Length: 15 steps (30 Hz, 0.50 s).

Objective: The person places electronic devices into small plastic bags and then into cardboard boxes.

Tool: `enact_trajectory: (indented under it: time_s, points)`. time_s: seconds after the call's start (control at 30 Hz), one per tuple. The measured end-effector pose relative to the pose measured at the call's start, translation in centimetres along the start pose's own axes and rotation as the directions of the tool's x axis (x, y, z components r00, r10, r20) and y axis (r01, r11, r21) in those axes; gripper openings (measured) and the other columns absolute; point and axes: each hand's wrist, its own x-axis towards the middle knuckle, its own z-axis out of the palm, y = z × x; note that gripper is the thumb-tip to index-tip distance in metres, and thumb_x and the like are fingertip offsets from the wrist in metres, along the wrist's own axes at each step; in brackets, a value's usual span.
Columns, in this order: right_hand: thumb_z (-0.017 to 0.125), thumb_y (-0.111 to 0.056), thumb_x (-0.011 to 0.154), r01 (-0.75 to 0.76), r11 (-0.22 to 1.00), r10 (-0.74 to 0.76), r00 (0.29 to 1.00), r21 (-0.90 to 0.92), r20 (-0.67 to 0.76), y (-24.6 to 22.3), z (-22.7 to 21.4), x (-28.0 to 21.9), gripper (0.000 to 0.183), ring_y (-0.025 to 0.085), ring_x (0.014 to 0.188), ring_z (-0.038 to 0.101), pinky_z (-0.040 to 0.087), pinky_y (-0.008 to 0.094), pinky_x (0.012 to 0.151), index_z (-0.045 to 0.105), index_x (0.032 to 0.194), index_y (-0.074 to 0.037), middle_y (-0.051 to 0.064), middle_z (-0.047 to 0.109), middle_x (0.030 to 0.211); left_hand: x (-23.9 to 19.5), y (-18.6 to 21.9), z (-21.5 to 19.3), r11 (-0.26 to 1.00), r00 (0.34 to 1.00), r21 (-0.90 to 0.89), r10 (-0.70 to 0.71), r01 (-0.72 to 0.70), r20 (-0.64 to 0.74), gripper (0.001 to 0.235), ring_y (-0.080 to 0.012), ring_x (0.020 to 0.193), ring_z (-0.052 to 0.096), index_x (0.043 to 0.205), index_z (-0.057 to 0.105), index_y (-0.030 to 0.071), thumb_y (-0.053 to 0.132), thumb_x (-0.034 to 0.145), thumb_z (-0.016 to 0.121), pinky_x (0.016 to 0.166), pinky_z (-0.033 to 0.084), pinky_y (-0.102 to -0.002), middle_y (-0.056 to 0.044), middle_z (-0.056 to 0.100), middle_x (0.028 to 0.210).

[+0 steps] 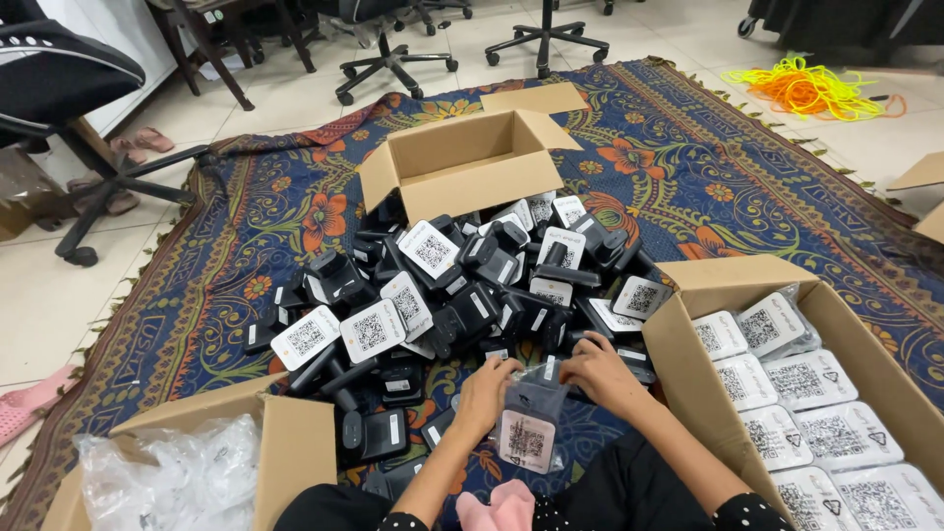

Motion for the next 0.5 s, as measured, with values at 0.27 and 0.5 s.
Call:
enact_trajectory:
  time_s: [0.27, 0.5]
  points:
    - [0.076, -0.015, 0.077, -0.051, 0.999, 0.05, 0.997, -0.007, -0.053, 1.5, -0.4, 1.3, 0.012, 0.021, 0.098, 0.058, 0.028, 0.049, 0.116, 0.076, 0.089, -0.017, -0.003, 0.071, 0.084, 3.8, -6.0, 0.7, 0.795, 0.883, 0.432, 0.259, -0.425, 0.391, 0.012, -0.0369, 0.103, 0.062, 0.088, 0.068, 0.002, 0.0, 0.077, 0.063, 0.08, 0.055, -0.046, -0.018, 0.057, 0.105]
    - [0.076, -0.013, 0.077, -0.111, 0.993, 0.101, 0.97, -0.033, -0.223, 2.5, -1.0, 1.1, 0.014, 0.022, 0.095, 0.061, 0.035, 0.047, 0.111, 0.075, 0.091, -0.014, 0.001, 0.071, 0.084, 7.2, -5.3, -0.8, 0.523, 0.838, 0.655, 0.326, -0.546, 0.438, 0.009, -0.0293, 0.099, 0.062, 0.084, 0.069, 0.007, 0.006, 0.077, 0.066, 0.074, 0.055, -0.039, -0.013, 0.059, 0.101]
